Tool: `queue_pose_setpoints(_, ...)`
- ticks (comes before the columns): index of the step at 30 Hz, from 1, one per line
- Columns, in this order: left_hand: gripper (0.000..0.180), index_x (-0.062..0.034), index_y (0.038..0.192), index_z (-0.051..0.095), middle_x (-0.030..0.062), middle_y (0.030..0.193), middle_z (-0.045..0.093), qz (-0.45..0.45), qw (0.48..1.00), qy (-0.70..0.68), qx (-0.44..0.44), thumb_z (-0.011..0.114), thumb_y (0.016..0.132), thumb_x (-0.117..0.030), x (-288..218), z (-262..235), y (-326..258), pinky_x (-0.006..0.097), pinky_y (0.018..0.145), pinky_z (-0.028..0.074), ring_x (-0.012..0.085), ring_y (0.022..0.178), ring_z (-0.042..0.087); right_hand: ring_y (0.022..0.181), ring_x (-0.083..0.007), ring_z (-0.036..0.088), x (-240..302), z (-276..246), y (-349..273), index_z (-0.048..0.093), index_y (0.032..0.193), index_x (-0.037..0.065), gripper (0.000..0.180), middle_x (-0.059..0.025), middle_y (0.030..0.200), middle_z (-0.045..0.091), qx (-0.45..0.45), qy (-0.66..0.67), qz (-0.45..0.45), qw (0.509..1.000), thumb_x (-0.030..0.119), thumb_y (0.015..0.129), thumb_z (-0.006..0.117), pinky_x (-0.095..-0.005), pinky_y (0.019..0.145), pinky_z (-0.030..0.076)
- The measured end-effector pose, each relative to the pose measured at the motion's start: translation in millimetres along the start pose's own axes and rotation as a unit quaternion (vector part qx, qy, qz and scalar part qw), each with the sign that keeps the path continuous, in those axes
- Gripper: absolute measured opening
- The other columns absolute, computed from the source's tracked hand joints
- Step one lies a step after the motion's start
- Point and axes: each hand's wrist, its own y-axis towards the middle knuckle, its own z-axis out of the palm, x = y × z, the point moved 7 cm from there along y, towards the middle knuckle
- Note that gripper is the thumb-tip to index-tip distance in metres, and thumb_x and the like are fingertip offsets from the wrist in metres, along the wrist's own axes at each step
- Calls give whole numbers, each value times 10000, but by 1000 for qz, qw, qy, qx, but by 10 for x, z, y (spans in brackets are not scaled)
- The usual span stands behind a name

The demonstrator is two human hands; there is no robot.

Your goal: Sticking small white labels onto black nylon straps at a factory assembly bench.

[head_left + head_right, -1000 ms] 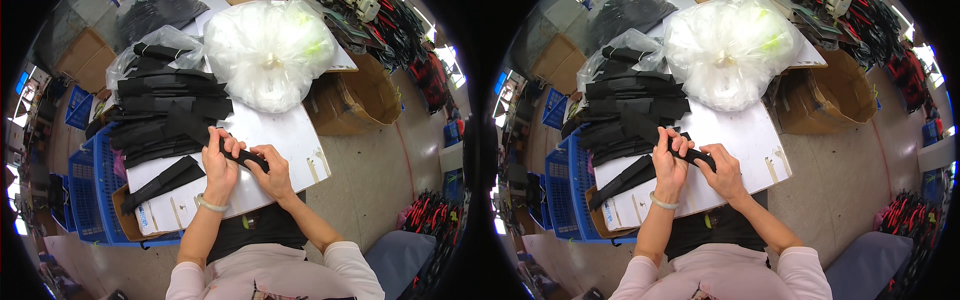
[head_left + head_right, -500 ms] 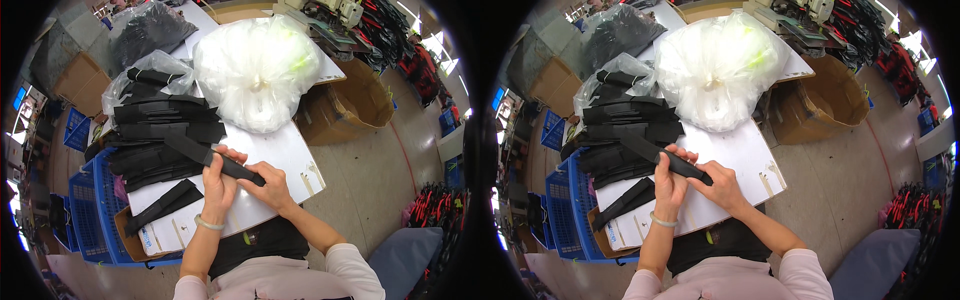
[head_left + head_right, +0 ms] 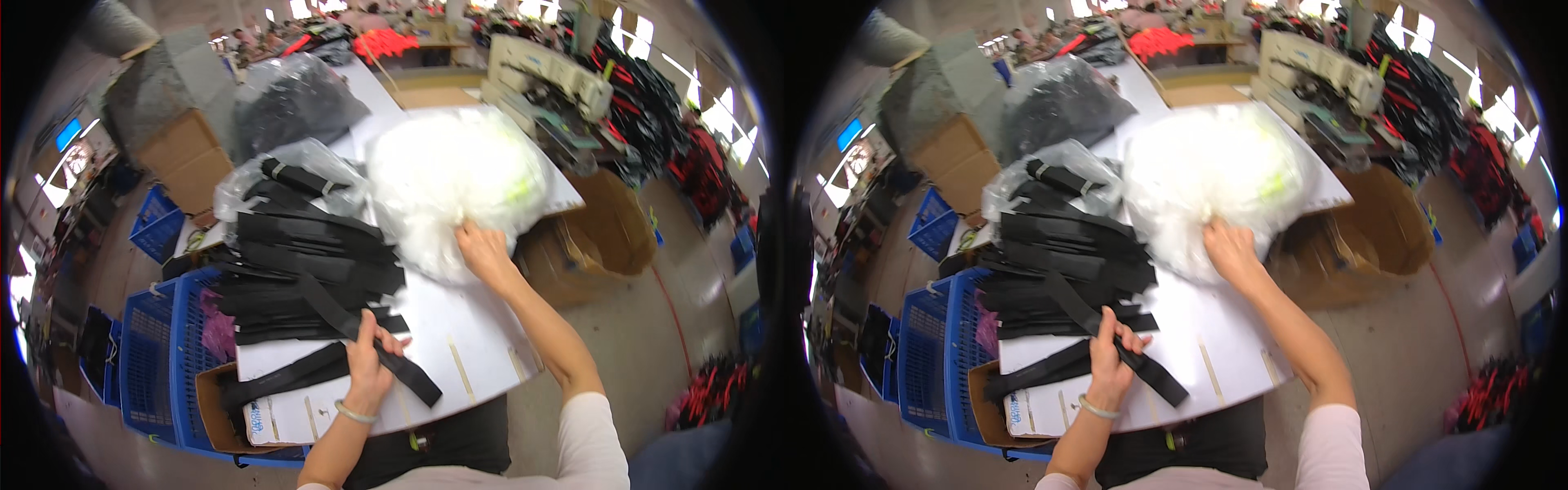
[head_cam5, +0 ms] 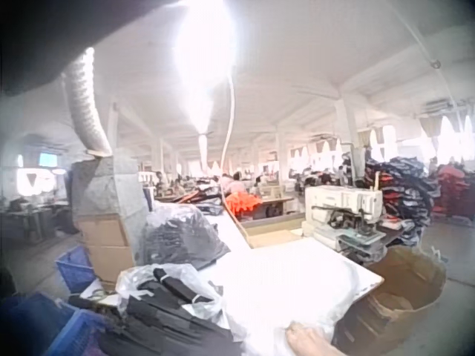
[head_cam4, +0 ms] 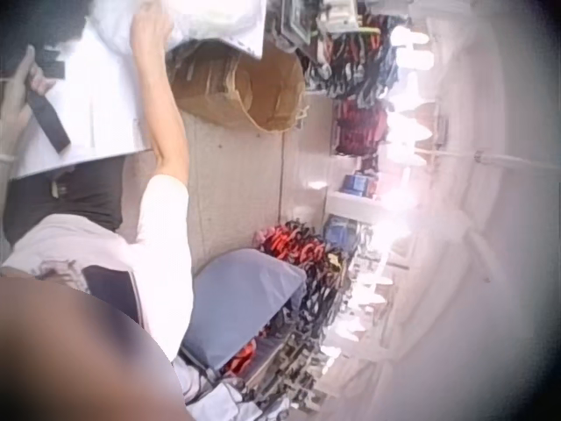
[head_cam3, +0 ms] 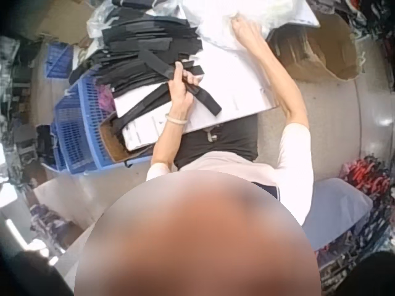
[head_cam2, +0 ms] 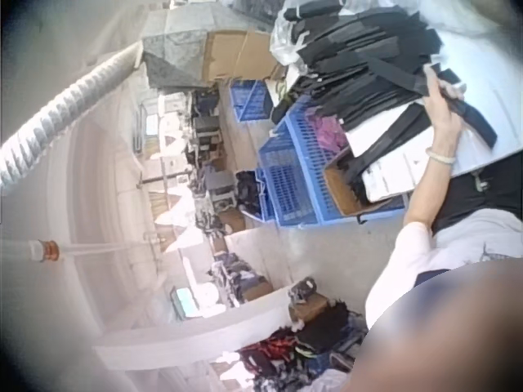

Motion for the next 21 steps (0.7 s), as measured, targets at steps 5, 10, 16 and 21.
queue_pose_setpoints(5, 400, -98, 680, 471, 60, 522, 469, -40, 999, -11, -18, 635, 942, -351, 57, -215, -111, 511, 766, 540, 224, 479, 509, 671, -296, 679, -29, -164, -160, 651, 790, 11, 63, -158, 955, 628, 14, -22, -22, 999, 15, 742, 610, -419, 537, 512)
queue_pose_setpoints(10, 347, -87, 716, 505, 46, 540, 485, -37, 999, -17, 2, 656, 933, -313, 50, -99, -180, 490, 759, 543, 202, 502, 525, 668, -311, 631, 127, -831, -146, 565, 760, 27, 92, -107, 847, 597, -60, 57, 42, 996, 13, 776, 655, -428, 566, 485)
queue_pose_setpoints(16, 266, 1, 993, 583, 46, 723, 545, 15, 996, -15, 92, 638, 945, -255, -17, 308, -216, 404, 738, 542, 161, 571, 528, 718, -310, 594, 890, -1519, -499, 547, 876, 6, 161, -148, 861, 590, -201, 288, -52, 935, -23, 796, 683, -371, 590, 471)
queue_pose_setpoints(21, 300, 61, 1146, 570, 34, 754, 552, 42, 990, -27, 132, 657, 906, -98, -96, 331, -222, 305, 628, 491, 134, 573, 520, 838, -207, 670, 1153, -947, -879, 585, 936, -28, 110, -136, 1010, 654, 29, 587, 47, 808, 8, 868, 664, -297, 709, 556)
